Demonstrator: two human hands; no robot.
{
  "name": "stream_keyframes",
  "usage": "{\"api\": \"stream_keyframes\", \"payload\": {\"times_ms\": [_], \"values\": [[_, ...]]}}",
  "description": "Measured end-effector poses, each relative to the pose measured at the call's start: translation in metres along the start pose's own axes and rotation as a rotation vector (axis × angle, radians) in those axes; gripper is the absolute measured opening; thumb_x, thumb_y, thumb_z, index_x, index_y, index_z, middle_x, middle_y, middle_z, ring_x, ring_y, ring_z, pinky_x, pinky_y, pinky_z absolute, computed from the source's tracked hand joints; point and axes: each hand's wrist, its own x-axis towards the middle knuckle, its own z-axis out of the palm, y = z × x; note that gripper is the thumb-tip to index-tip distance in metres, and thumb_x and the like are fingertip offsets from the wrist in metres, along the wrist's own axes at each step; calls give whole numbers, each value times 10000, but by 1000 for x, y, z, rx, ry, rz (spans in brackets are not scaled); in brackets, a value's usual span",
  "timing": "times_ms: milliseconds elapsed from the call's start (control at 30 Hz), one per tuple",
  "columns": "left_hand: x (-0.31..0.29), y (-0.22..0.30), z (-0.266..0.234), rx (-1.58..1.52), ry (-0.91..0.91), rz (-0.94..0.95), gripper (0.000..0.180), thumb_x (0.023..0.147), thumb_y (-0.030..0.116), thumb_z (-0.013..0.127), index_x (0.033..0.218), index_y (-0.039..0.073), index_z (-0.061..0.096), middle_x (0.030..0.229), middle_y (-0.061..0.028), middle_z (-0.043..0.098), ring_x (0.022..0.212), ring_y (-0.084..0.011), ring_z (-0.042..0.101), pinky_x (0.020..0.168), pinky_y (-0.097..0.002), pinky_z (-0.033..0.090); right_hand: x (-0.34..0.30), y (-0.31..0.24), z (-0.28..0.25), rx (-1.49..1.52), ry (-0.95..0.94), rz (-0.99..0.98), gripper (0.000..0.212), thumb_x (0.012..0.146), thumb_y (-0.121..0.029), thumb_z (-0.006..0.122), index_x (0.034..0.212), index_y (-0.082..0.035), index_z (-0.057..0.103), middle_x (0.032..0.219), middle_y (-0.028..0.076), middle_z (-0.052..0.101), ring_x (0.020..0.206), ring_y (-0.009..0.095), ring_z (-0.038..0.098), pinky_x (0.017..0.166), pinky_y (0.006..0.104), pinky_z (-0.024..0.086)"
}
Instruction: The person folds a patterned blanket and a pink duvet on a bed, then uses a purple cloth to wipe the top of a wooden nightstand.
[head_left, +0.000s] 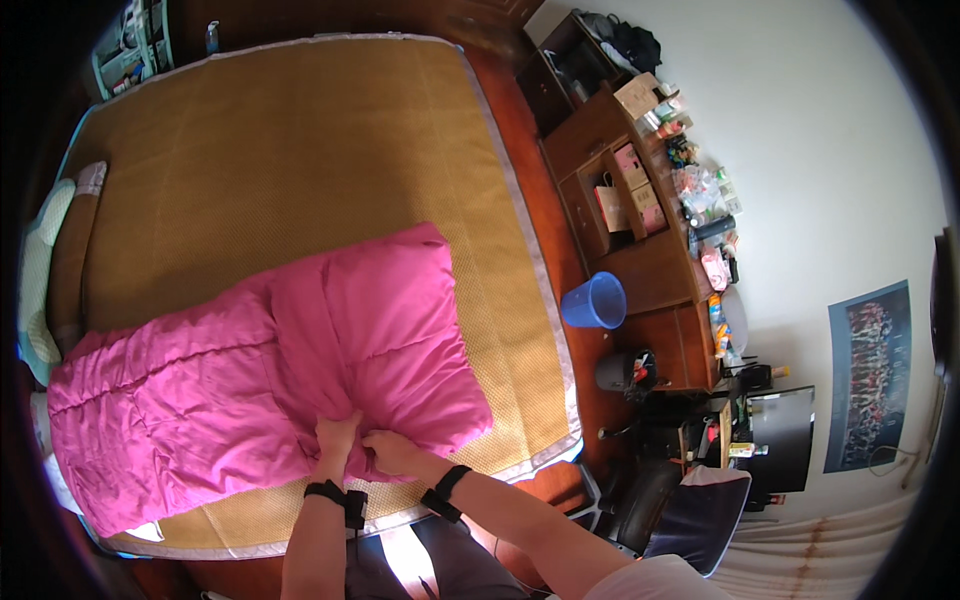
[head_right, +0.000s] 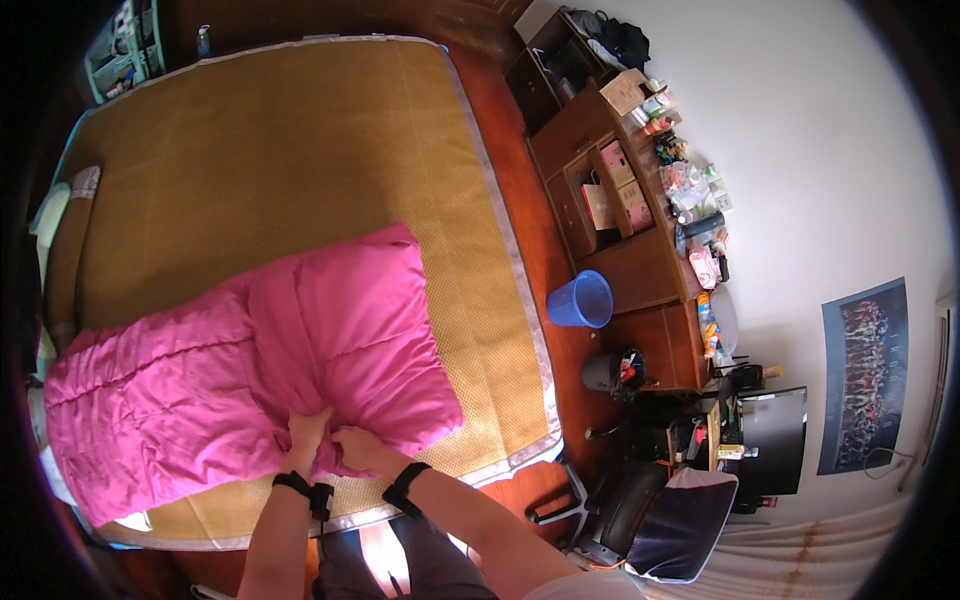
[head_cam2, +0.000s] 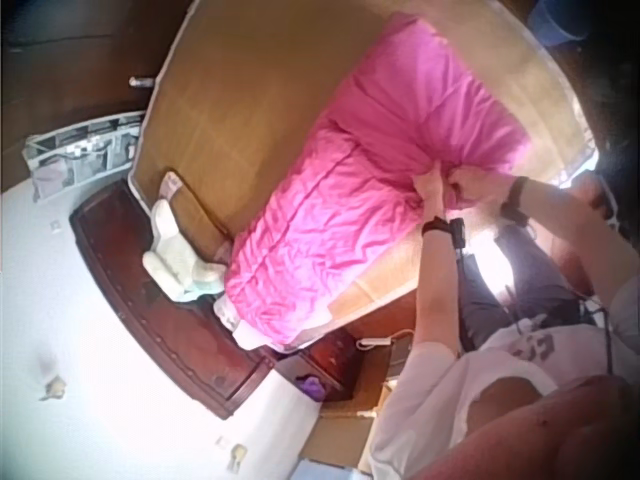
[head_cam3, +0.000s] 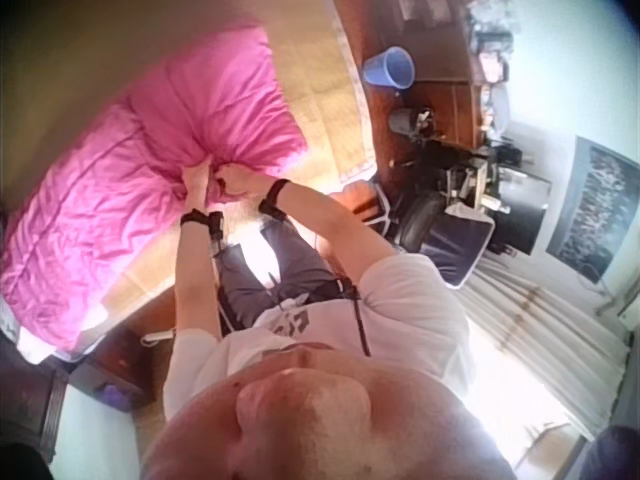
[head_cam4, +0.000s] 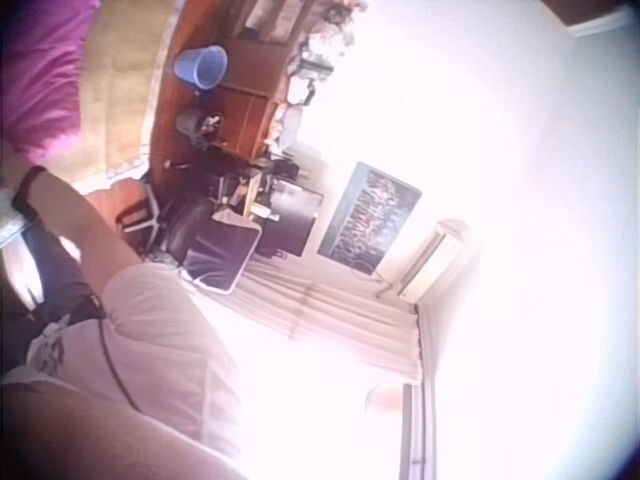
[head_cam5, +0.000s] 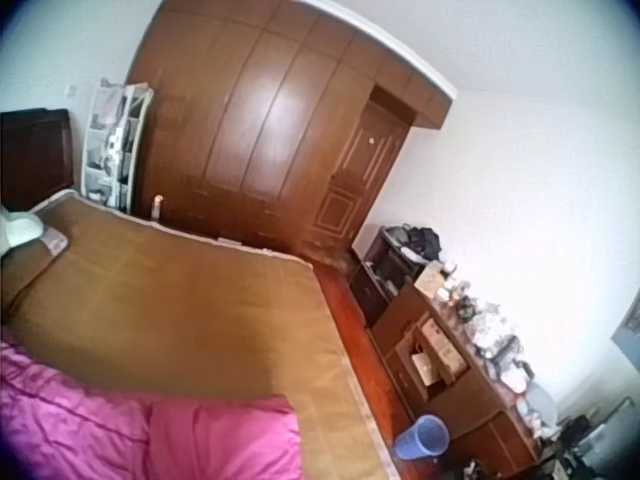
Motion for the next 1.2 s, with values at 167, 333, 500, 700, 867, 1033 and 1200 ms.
{"api": "stream_keyframes", "payload": {"times_ms": [167,333,500,700,867,1033,1200], "values": [[-6,22,-17,413,199,51,528,703,277,733,1068,-70,577,1050,-291,616,1008,-428,593,847,-455,484,-24,20,-33,383,299,-126,314,748,15,535,1022,-54,671,901,148,664,863,307,638,769,388,521],[-47,108,-32,343,310,292,376,752,221,680,1057,12,610,942,-235,649,896,-413,622,826,-461,483,-74,125,-89,117,879,143,289,747,-106,652,1031,-50,661,987,153,662,943,331,600,853,412,463],[-86,180,-102,343,528,507,267,769,155,657,989,8,617,801,-187,653,803,-382,639,779,-448,492,-87,153,-117,287,779,469,394,808,-217,684,1128,1,609,1110,195,635,1017,325,606,905,385,467],[-126,190,-245,312,679,469,450,766,209,681,1071,-97,557,979,-236,647,933,-332,642,775,-381,510,-52,101,-91,436,513,440,399,873,-285,630,1132,16,593,1062,154,660,965,213,627,860,316,483],[-78,41,-354,212,803,68,646,703,356,760,1153,-60,558,996,-237,665,905,-351,654,790,-375,512,0,34,-32,612,372,410,482,884,-312,633,1211,25,524,1144,169,606,1051,220,574,891,317,455],[-67,-158,-375,25,576,-380,854,732,470,740,1326,-47,409,1251,-231,551,1132,-320,558,915,-375,469,52,-5,28,450,474,520,1037,710,-505,762,1389,77,239,1304,267,443,1203,322,461,1000,374,397],[-78,-110,-339,152,584,-348,707,769,439,709,1212,-74,506,1090,-254,632,1019,-350,621,843,-378,494,72,19,1,525,588,611,1269,585,-577,815,1428,76,126,1364,297,365,1271,381,391,1052,411,357]]}}
